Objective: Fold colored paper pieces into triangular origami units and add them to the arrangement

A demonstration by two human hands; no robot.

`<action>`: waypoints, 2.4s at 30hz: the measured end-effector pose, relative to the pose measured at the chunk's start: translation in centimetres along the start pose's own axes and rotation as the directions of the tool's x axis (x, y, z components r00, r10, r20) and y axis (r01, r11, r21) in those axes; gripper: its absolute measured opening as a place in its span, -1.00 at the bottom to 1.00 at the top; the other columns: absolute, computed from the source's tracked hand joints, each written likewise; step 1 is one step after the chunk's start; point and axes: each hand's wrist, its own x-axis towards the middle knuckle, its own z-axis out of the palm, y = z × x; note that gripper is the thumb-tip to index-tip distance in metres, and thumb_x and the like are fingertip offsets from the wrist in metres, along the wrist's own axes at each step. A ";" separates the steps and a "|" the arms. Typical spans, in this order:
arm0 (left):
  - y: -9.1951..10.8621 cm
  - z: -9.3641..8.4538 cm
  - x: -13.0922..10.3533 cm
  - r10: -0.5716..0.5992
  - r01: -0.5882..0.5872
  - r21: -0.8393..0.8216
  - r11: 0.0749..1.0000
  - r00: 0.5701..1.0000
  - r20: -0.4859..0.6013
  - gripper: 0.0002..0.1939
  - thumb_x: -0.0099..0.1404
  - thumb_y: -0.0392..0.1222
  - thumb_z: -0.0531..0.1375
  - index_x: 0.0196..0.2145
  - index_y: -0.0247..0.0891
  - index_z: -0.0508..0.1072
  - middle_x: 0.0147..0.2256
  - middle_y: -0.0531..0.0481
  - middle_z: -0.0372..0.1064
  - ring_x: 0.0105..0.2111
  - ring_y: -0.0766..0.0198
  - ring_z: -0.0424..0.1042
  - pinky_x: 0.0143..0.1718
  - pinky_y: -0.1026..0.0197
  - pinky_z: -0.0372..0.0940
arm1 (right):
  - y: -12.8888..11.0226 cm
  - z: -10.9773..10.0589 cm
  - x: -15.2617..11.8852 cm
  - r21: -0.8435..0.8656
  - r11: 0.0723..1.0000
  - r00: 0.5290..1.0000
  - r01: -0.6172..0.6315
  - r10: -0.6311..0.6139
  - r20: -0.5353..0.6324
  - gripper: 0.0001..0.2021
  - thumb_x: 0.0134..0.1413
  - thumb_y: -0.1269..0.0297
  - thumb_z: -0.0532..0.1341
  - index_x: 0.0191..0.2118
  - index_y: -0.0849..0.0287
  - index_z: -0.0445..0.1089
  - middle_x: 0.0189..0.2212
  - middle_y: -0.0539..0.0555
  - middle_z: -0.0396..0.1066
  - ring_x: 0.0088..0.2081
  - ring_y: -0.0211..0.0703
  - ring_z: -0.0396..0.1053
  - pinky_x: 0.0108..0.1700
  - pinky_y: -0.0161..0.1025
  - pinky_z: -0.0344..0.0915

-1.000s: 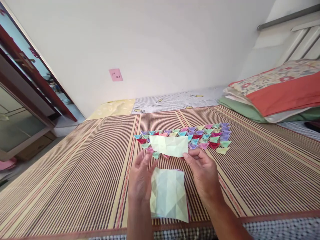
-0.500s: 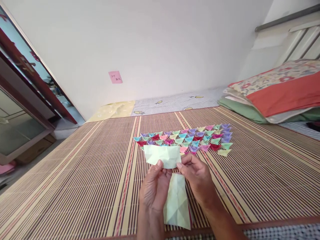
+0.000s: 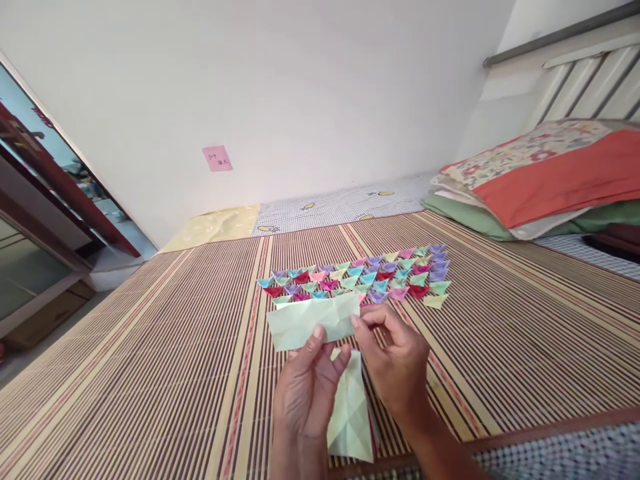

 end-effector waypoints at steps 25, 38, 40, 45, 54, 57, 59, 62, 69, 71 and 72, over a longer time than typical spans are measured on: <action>-2.1 0.9 -0.5 0.142 -0.139 0.044 0.989 0.988 -0.059 -0.66 -0.05 -0.47 0.50 -0.27 -0.27 0.64 -0.34 -0.07 0.66 -0.35 0.18 0.65 -0.45 0.34 0.46 | -1.9 -0.8 0.7 0.247 0.896 0.919 -0.368 0.309 0.247 -0.86 0.21 0.19 0.32 -0.22 0.14 0.49 -0.40 0.01 0.50 -0.37 -0.16 0.48 -0.32 -0.28 0.45; -1.4 0.0 -0.2 0.087 -0.087 -0.003 0.996 0.993 0.074 -0.83 0.22 -0.30 0.43 -0.20 -0.28 0.63 -0.19 -0.16 0.65 -0.20 0.11 0.63 -0.24 0.12 0.54 | -1.8 -0.9 1.0 0.176 0.941 0.954 -0.289 0.270 0.127 -0.83 0.21 0.20 0.31 -0.36 0.15 0.49 -0.55 -0.06 0.40 -0.54 -0.25 0.33 -0.50 -0.38 0.29; -0.7 -0.4 0.0 0.029 -0.028 -0.017 0.999 0.996 0.080 -0.88 0.31 -0.31 0.36 -0.18 -0.29 0.62 -0.21 -0.17 0.64 -0.24 0.12 0.62 -0.34 0.14 0.53 | -1.5 -0.9 1.0 0.156 0.948 0.959 -0.277 0.262 0.108 -0.83 0.22 0.20 0.30 -0.35 0.15 0.49 -0.55 -0.06 0.39 -0.54 -0.25 0.32 -0.50 -0.37 0.27; 1.2 -1.5 0.8 -0.004 0.008 -0.051 0.999 0.998 0.063 -0.82 0.45 -0.33 0.18 -0.24 -0.31 0.60 -0.34 -0.08 0.61 -0.32 0.19 0.60 -0.41 0.18 0.51 | -0.5 -1.2 1.1 0.125 0.965 0.972 -0.232 0.226 0.064 -0.83 0.23 0.21 0.30 -0.37 0.15 0.47 -0.54 -0.06 0.39 -0.51 -0.23 0.32 -0.46 -0.35 0.29; 1.4 -2.6 1.2 0.162 -0.178 0.048 0.983 0.957 0.242 -0.44 0.29 0.09 0.36 0.15 -0.23 0.53 0.24 -0.29 0.40 0.24 -0.03 0.37 0.05 0.09 0.45 | 0.4 -1.1 1.2 0.351 0.862 0.924 -0.366 0.381 0.028 -0.80 0.19 0.10 0.35 -0.28 0.14 0.50 -0.43 0.03 0.52 -0.41 -0.13 0.47 -0.36 -0.25 0.45; -0.5 -1.6 0.4 0.082 -0.112 0.078 0.991 0.946 0.315 -0.35 0.10 -0.13 0.52 0.15 -0.19 0.53 0.11 -0.25 0.53 0.13 -0.05 0.49 0.11 0.00 0.42 | -0.3 -0.5 0.6 0.373 0.819 0.900 -0.435 0.412 0.144 -0.79 0.20 0.09 0.35 -0.26 0.15 0.51 -0.42 0.03 0.53 -0.42 -0.14 0.47 -0.36 -0.27 0.44; -1.3 -0.8 0.0 0.146 -0.168 0.067 0.984 0.957 0.249 -0.37 0.13 -0.28 0.49 0.16 -0.16 0.51 0.01 -0.19 0.60 0.08 -0.02 0.54 0.13 0.00 0.41 | -0.8 -0.4 0.3 0.294 0.861 0.908 -0.415 0.370 0.198 -0.80 0.21 0.12 0.34 -0.31 0.15 0.50 -0.50 -0.01 0.48 -0.48 -0.19 0.41 -0.44 -0.32 0.37; -1.3 0.1 -0.2 0.247 -0.251 0.038 0.967 0.965 0.085 -0.46 0.20 -0.37 0.43 0.13 -0.18 0.53 -0.07 -0.14 0.64 -0.01 0.02 0.60 0.09 0.02 0.46 | -1.4 -0.4 0.2 0.178 0.935 0.941 -0.308 0.271 0.203 -0.82 0.23 0.16 0.32 -0.34 0.14 0.49 -0.54 -0.05 0.41 -0.52 -0.23 0.33 -0.48 -0.35 0.27; 0.5 0.1 0.0 0.277 -0.277 -0.014 0.961 0.960 -0.028 -0.67 0.39 -0.40 0.23 0.08 -0.31 0.55 -0.11 -0.20 0.65 -0.05 0.09 0.63 0.07 0.10 0.48 | -1.0 -0.4 0.1 0.114 0.967 0.962 -0.226 0.204 0.180 -0.82 0.25 0.17 0.29 -0.34 0.14 0.47 -0.55 -0.07 0.33 -0.53 -0.26 0.23 -0.49 -0.33 0.18; 1.0 -0.2 0.2 0.271 -0.271 -0.019 0.962 0.963 -0.012 -0.70 0.42 -0.37 0.21 0.07 -0.35 0.56 -0.10 -0.23 0.65 -0.04 0.08 0.63 0.08 0.08 0.47 | -0.9 -0.3 0.1 0.120 0.964 0.958 -0.238 0.213 0.191 -0.80 0.25 0.16 0.29 -0.35 0.14 0.47 -0.57 -0.08 0.29 -0.55 -0.27 0.19 -0.50 -0.34 0.15; 1.3 -0.4 0.4 0.273 -0.273 -0.020 0.962 0.962 0.001 -0.71 0.43 -0.36 0.20 0.06 -0.35 0.56 -0.10 -0.24 0.65 -0.04 0.07 0.62 0.09 0.07 0.47 | -0.9 -0.3 0.1 0.127 0.961 0.956 -0.247 0.220 0.195 -0.80 0.25 0.16 0.29 -0.36 0.14 0.47 -0.58 -0.09 0.28 -0.55 -0.27 0.18 -0.51 -0.34 0.14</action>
